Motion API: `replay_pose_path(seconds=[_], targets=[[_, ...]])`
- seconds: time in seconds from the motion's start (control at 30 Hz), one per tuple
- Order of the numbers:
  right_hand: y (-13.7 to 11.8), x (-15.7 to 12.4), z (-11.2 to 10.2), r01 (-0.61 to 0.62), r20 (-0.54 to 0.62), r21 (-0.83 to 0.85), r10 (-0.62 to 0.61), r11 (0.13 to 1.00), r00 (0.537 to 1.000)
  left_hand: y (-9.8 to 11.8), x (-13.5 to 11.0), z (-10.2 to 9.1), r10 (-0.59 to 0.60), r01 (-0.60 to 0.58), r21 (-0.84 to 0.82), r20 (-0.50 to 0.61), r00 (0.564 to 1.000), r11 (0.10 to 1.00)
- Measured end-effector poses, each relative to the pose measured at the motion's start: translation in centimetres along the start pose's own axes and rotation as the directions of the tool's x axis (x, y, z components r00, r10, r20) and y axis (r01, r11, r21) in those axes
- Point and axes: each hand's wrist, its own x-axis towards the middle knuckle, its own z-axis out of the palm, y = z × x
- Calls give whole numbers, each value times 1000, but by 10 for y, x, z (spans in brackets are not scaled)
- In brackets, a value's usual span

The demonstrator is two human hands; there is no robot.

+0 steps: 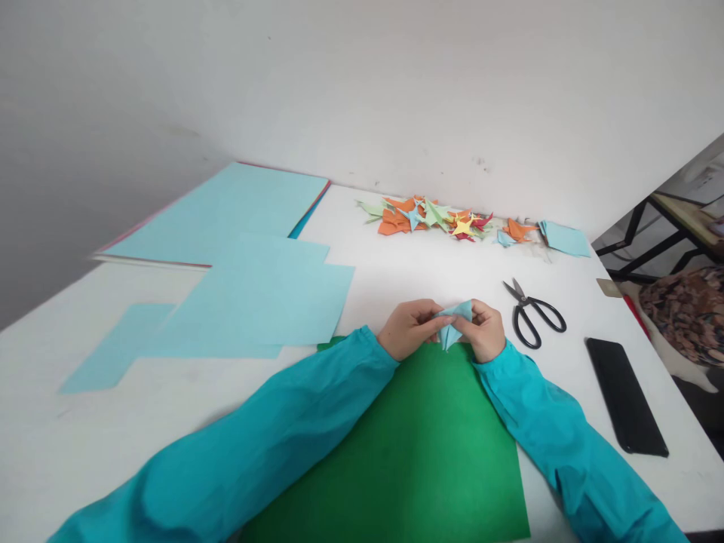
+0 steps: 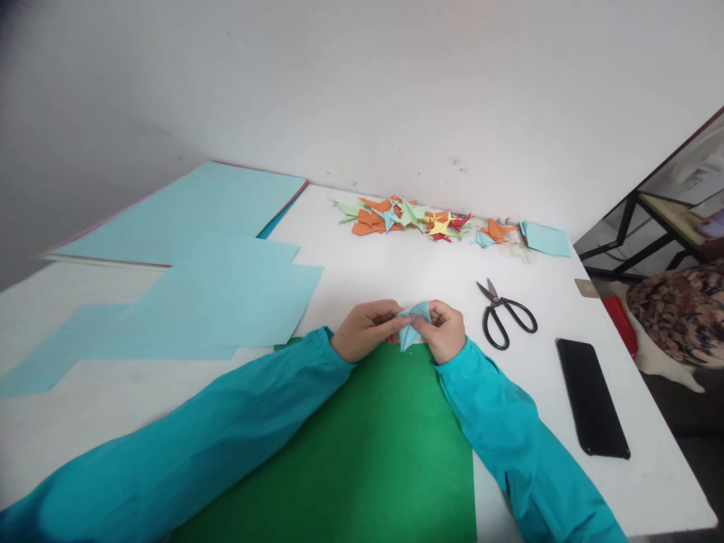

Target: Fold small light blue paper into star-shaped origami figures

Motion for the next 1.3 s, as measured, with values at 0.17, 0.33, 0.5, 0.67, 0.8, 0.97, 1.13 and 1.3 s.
replay_pose_path(seconds=[0.17, 0.33, 0.5, 0.67, 0.8, 0.97, 1.13, 1.3], targets=[[2, 1, -3, 9, 6, 16, -10, 1000, 1000, 0, 0, 0, -35, 34, -15, -16, 999, 999], [4, -1, -6, 59, 68, 56, -63, 997, 996, -1, 0, -1, -57, 56, -17, -48, 997, 998], [0, -3, -1, 108, 77, -53, -104, 993, 992, -4, 1, -1, -42, 46, 42, -86, 995, 998], [1, -2, -1, 68, 70, -76, -62, 995, 996, -3, 0, 1, -11, 14, 37, -81, 997, 999], [1, -1, -3, 27, 10, -47, -26, 999, 1000, -1, -2, 0, 16, -17, -35, -25, 1000, 999], [0, -1, -1, 30, 9, -71, -29, 997, 1000, -2, -2, -2, 13, -17, -69, -49, 999, 998], [1, -1, 0, 59, -20, -68, -61, 996, 998, -5, -1, -1, 65, -68, -33, -84, 994, 997], [2, 0, 1, 107, -27, -56, -108, 993, 994, -7, 0, -2, 322, -297, 163, -152, 935, 941]])
